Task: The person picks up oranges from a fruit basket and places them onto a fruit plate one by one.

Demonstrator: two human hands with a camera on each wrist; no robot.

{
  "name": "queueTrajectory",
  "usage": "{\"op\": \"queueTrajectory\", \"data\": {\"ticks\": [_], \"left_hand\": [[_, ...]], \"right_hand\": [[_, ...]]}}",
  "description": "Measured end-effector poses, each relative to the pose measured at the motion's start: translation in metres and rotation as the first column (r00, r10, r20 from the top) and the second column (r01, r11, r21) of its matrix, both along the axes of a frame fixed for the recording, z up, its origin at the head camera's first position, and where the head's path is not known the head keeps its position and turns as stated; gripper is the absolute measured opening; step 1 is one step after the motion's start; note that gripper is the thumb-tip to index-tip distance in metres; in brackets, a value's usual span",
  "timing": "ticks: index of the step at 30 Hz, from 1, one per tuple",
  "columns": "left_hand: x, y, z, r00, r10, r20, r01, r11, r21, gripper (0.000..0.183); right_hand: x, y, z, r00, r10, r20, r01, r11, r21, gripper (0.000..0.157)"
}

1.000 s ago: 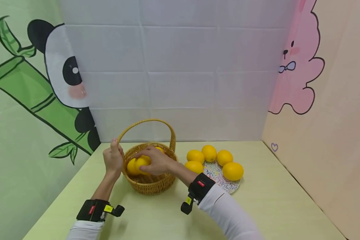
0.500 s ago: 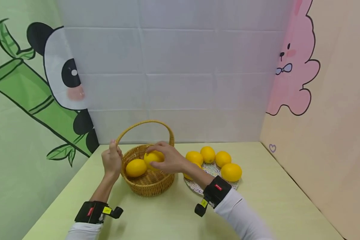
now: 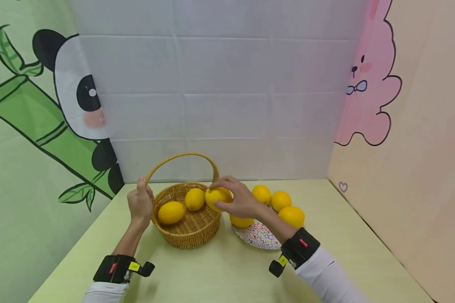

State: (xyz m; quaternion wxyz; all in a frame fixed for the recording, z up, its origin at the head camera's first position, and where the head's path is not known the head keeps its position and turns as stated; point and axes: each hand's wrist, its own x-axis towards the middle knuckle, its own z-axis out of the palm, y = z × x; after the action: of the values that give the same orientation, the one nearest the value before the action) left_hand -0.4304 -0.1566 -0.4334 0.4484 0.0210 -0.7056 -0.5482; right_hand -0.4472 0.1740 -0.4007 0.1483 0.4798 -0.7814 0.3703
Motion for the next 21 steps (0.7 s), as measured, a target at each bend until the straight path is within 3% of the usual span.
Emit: {"op": "queueTrajectory", "data": {"ticks": [7, 17, 21], "left_hand": [[0.001, -0.003, 0.000, 1.000, -0.007, -0.001, 0.007, 1.000, -0.003, 0.071], [0.004, -0.007, -0.001, 1.000, -0.024, 0.010, 0.024, 1.000, 0.009, 0.070], [0.004, -0.010, 0.000, 1.000, -0.024, -0.003, 0.024, 1.000, 0.009, 0.070]], "right_hand": [[0.003, 0.023, 0.001, 0.993, 0.022, 0.112, -0.013, 0.997, -0.080, 0.040], [0.006, 0.053, -0.007, 0.992, 0.029, 0.122, -0.021, 0.998, -0.066, 0.040], [0.015, 0.059, -0.008, 0.992, 0.034, 0.121, -0.027, 0.998, -0.060, 0.041]]}}
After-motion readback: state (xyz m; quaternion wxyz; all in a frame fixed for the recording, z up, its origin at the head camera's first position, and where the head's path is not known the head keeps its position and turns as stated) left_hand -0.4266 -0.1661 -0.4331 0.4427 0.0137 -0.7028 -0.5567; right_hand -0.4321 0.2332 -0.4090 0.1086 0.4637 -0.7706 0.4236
